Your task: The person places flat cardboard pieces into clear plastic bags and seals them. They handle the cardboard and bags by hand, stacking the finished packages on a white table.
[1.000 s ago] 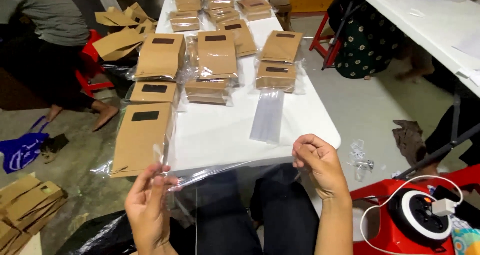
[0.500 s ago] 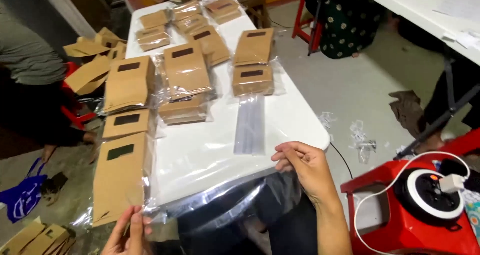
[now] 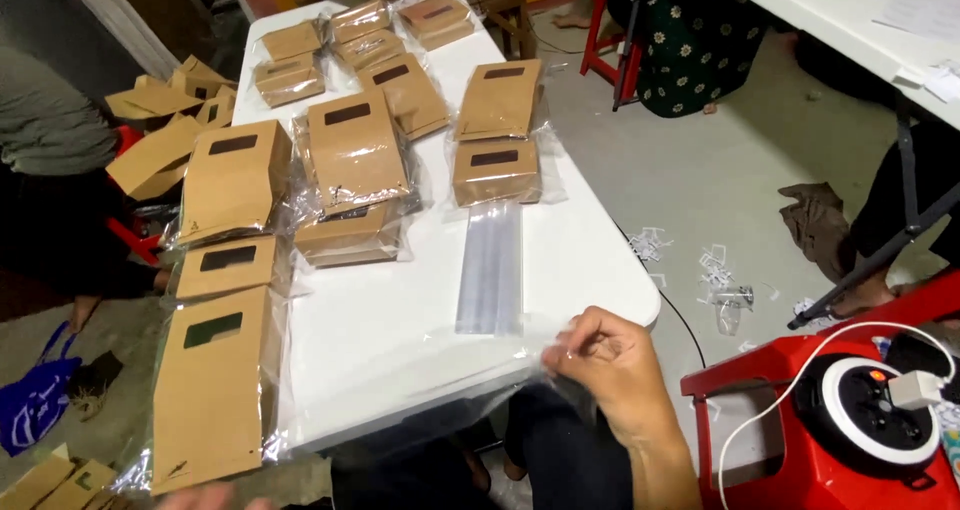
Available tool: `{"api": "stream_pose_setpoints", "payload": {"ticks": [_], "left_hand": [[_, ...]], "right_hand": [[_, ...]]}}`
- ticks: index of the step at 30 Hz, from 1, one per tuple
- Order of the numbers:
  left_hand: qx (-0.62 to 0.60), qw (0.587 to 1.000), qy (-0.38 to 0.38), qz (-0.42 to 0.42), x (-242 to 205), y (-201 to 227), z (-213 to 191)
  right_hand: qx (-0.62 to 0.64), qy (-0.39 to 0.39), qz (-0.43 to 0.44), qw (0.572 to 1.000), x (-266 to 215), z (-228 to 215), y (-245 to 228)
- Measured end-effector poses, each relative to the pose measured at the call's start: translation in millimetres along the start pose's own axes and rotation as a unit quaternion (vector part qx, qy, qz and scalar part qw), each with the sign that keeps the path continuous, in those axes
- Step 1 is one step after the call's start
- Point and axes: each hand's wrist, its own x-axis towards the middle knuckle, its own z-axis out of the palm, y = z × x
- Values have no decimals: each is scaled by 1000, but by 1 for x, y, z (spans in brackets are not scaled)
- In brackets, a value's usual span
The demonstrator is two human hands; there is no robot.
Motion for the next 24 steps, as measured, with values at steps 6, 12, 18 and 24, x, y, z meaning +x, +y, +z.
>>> {"api": "stream_pose_setpoints", "payload": {"ticks": [6, 12, 18, 24], "left_hand": [[-178, 938, -296, -23, -32, 191, -29], [-271, 925, -258, 70, -21, 168, -22], [-174, 961, -143, -163, -20, 123, -31], [-422, 804, -139, -395, -31, 104, -23]], "right_hand": [[-19, -72, 29, 997, -42, 55, 0], [11, -201, 50, 978, -50, 58, -1], [-133, -163, 47, 977, -43, 59, -15], [-287, -28, 0, 958, -36, 76, -5]]}}
